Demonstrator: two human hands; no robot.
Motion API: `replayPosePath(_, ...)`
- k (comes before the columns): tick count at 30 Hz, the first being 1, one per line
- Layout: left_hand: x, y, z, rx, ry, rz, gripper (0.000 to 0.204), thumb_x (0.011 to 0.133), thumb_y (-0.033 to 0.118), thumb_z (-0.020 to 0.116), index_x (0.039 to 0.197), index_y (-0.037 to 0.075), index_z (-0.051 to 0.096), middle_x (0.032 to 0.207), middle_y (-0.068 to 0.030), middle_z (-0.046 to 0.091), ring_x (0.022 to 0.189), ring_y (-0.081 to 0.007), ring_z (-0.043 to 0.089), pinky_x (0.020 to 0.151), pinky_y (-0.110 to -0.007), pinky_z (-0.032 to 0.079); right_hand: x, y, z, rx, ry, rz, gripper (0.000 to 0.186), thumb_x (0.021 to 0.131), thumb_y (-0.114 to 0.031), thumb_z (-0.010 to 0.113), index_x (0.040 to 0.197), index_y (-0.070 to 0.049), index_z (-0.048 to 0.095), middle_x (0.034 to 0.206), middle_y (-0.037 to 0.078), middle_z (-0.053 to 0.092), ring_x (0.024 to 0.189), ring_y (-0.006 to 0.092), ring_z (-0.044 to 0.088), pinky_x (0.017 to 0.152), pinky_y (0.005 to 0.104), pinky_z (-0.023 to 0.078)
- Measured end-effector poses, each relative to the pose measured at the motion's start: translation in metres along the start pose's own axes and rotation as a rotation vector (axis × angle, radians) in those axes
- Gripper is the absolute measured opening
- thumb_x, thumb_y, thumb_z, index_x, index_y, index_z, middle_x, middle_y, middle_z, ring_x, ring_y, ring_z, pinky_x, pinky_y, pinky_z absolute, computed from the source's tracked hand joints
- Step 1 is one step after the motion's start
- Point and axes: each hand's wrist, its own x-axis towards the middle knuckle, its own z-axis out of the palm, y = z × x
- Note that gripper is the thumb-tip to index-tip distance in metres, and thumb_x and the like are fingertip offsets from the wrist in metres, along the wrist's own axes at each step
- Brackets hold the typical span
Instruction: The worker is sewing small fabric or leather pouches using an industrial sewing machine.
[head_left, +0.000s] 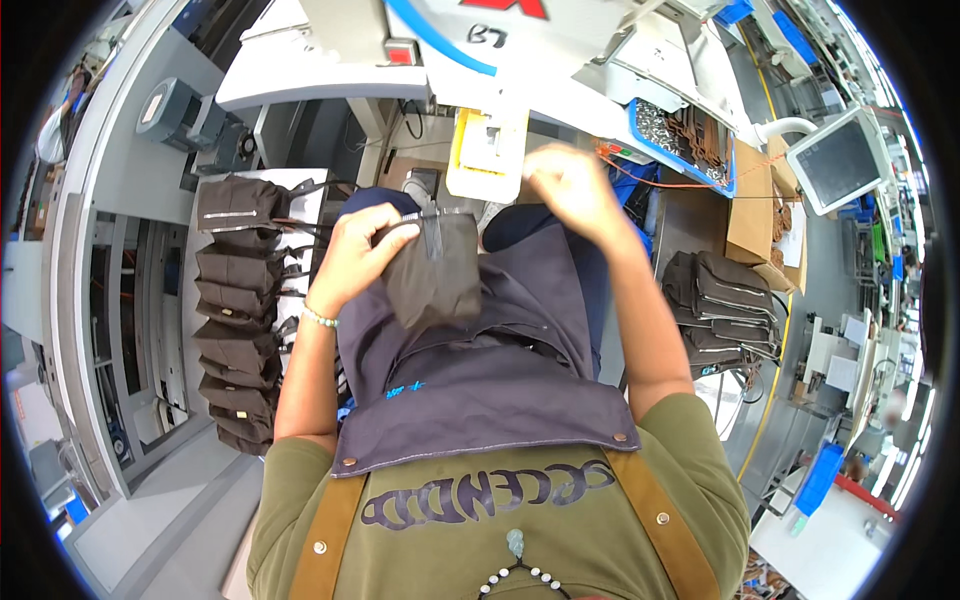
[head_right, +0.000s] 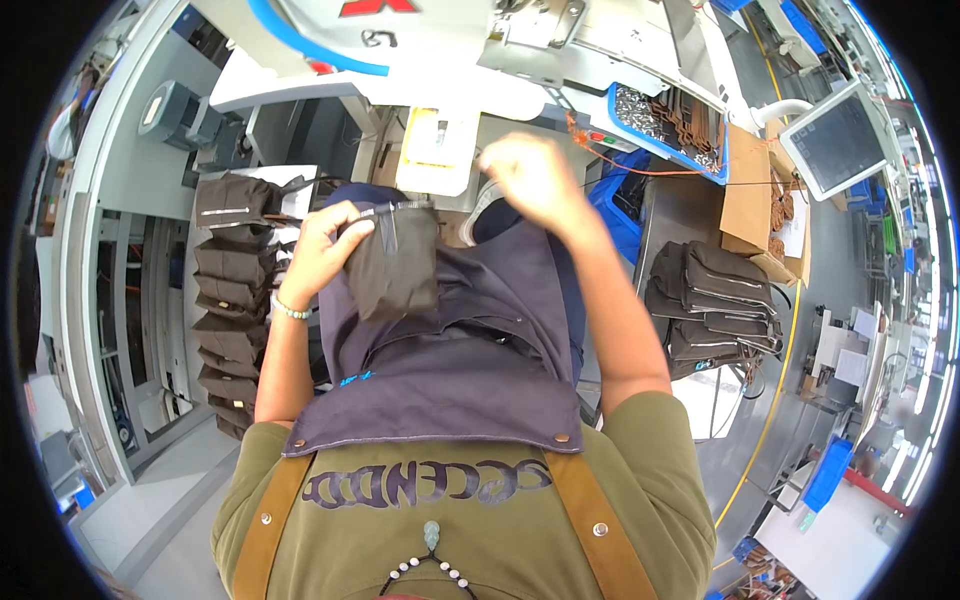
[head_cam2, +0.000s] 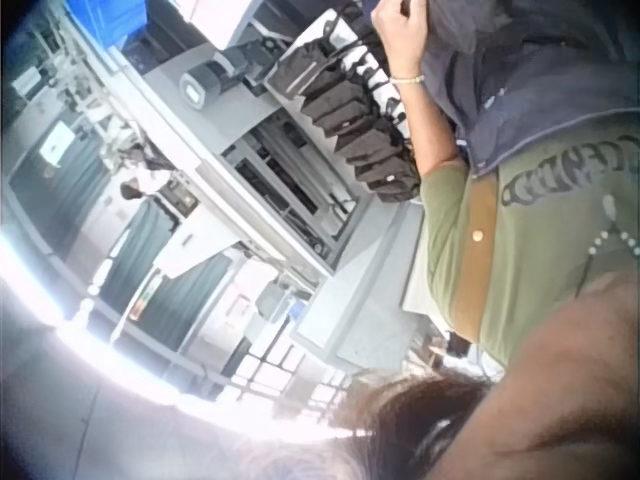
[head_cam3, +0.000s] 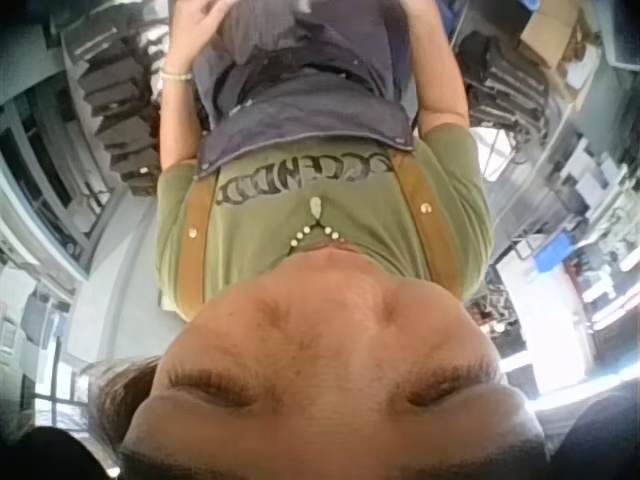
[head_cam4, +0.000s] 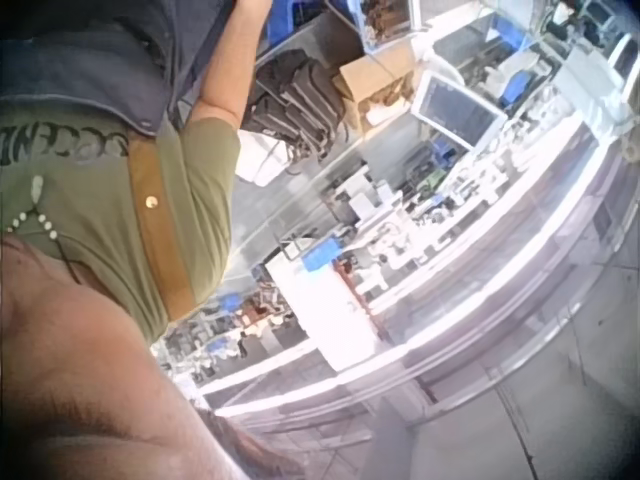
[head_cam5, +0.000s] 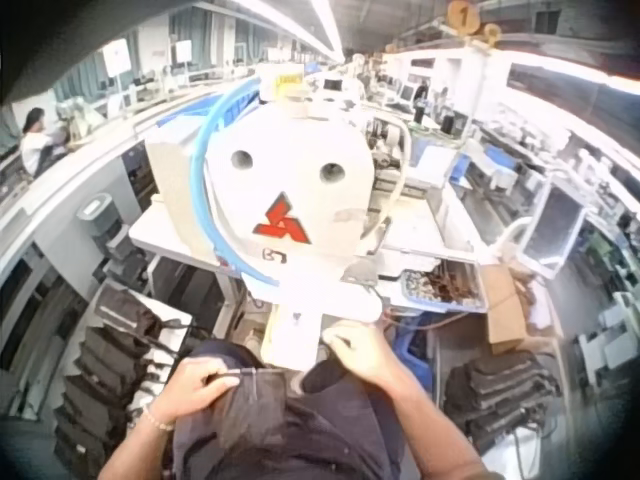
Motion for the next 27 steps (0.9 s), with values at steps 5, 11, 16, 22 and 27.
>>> replayPosePath(5, 0.004, 0.004, -0.003, -0.019, 0.004, 0.057, 0.016, 0.093, 0.013, 0.064, 0.090, -0.002, 0.063, 0.079, -0.0082, 0.060, 0.074, -0.0185, 0.057, 0.070, -0.031, 0.046, 0.052, 0.101, -0.030, -0.691, 0.291, -0.028, 0.025, 0.084, -0.009, 0.056, 0.102, 0.000, 0.070, 0.101, 0.023, 0.070, 0.097, 0.0432, 0.065, 0.082, 0.0462, 0.053)
replayPosePath(11, -0.002, -0.002, 0.001, 0.008, 0.017, 0.069, 0.018, 0.095, 0.016, 0.062, 0.091, -0.001, 0.060, 0.085, -0.0092, 0.060, 0.079, -0.0223, 0.058, 0.075, -0.032, 0.047, 0.055, 0.134, -0.013, -0.869, 0.091, 0.005, 0.033, 0.086, -0.011, 0.065, 0.116, 0.003, 0.062, 0.122, 0.028, 0.060, 0.108, 0.0453, 0.059, 0.093, 0.0499, 0.047)
replayPosePath(16, -0.005, -0.004, 0.001, -0.047, -0.001, 0.041, 0.016, 0.096, 0.011, 0.059, 0.089, -0.003, 0.056, 0.084, -0.0061, 0.057, 0.079, -0.0154, 0.053, 0.075, -0.029, 0.044, 0.034, 0.101, 0.003, -0.322, 0.215, 0.227, 0.025, 0.094, -0.008, 0.055, 0.116, 0.003, 0.061, 0.100, 0.022, 0.062, 0.084, 0.0353, 0.067, 0.070, 0.0425, 0.054)
replayPosePath(22, -0.004, -0.015, 0.009, -0.120, -0.012, 0.043, 0.021, 0.095, 0.019, 0.063, 0.090, 0.000, 0.058, 0.082, -0.0077, 0.059, 0.075, -0.0159, 0.054, 0.071, -0.030, 0.045, -0.017, 0.046, 0.016, 0.401, 0.066, 0.654, 0.038, 0.103, -0.014, 0.043, 0.137, -0.001, 0.054, 0.097, 0.004, 0.065, 0.066, 0.0066, 0.052, 0.057, 0.0213, 0.043)
replayPosePath(27, 0.001, 0.013, 0.019, -0.132, 0.093, -0.015, 0.033, 0.083, 0.025, 0.080, 0.094, 0.004, 0.057, 0.077, -0.0064, 0.063, 0.073, -0.0089, 0.057, 0.065, -0.027, 0.045, -0.045, 0.014, 0.031, 0.642, -0.087, 0.622, 0.038, 0.103, -0.035, 0.055, 0.127, -0.007, 0.063, 0.081, -0.005, 0.056, 0.060, 0.0010, 0.041, 0.049, 0.0171, 0.032)
